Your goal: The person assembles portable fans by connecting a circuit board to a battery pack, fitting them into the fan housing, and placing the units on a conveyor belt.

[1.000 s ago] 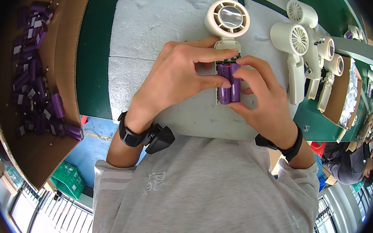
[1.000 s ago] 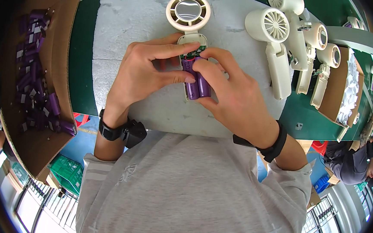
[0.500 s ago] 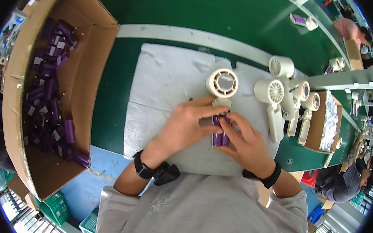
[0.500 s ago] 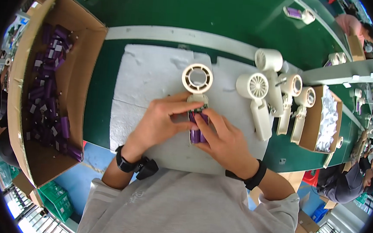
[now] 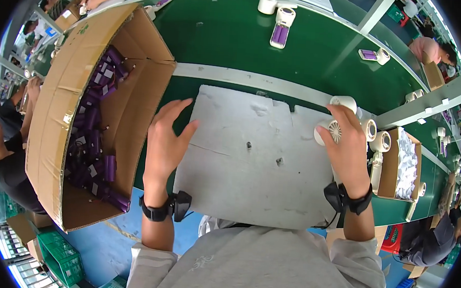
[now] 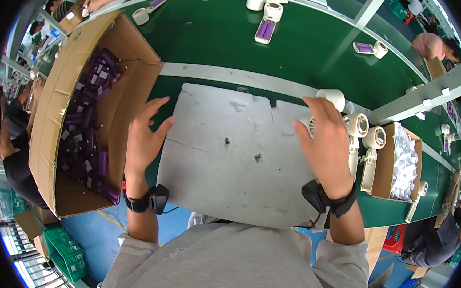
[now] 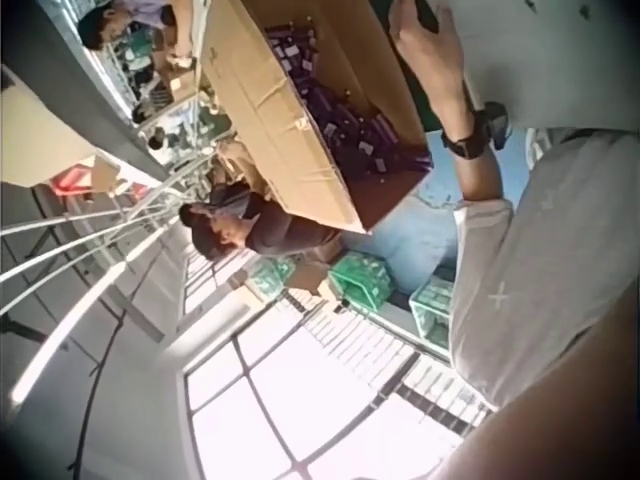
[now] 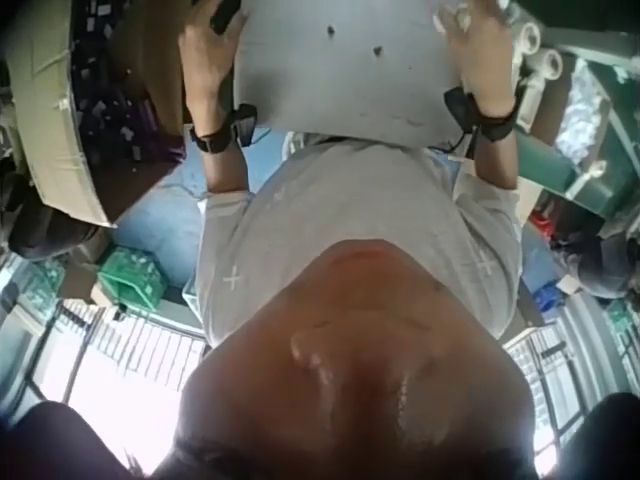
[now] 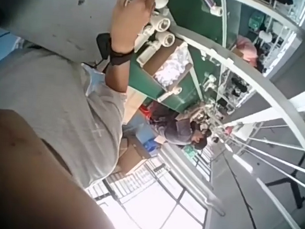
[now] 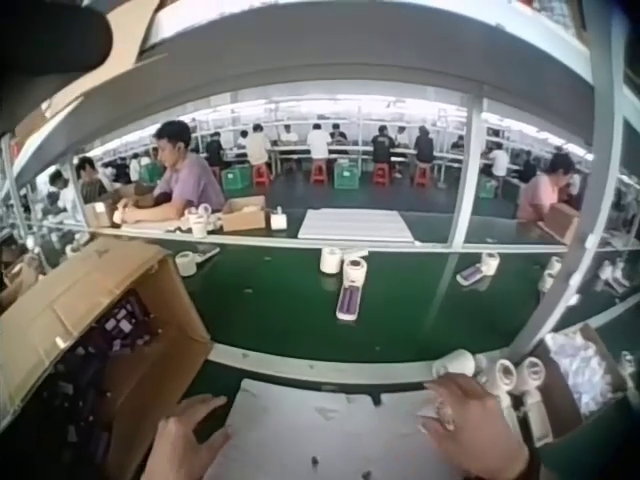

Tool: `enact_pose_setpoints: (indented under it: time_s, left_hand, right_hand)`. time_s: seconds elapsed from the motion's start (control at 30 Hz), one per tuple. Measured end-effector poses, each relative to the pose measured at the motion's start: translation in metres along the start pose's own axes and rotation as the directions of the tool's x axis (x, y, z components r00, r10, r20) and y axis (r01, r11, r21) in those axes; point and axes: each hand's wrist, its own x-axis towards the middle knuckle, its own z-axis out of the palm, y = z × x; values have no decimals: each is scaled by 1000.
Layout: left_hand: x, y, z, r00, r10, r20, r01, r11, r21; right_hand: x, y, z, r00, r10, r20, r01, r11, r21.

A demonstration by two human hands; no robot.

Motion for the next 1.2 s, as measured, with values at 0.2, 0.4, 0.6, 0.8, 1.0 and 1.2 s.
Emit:
enact_pose_setpoints:
  time_s: [0.2,0.4,0.6,0.8,1.0,1.2]
  left_hand:
    - [132,21,57,912,337,233,-300,937,-182]
    - [309,28,185,929,243,280,-269,962,58]
    - [393,46,252,930,285,231,-301,953,37]
    - [366,45,224,991,130,9,-130,991,14]
    - [243,43,99,942,68,327,32,956,-292]
    - [72,60,48,613,129,780,295,878,-377]
  right_hand:
    - [-31,19,22,995,69,-66,-66,997,49]
    - [-35,18,25,995,92,-37,-90,994,58]
    - [-32,25,20,993,122,-1,-121,990,77]
    - [-34,28,22,992,124,6,-124,987,103]
    - [-39,16,19,942,45,-332,19,982,187]
    - [-46,-16,23,983,-152,-104,179,925,336]
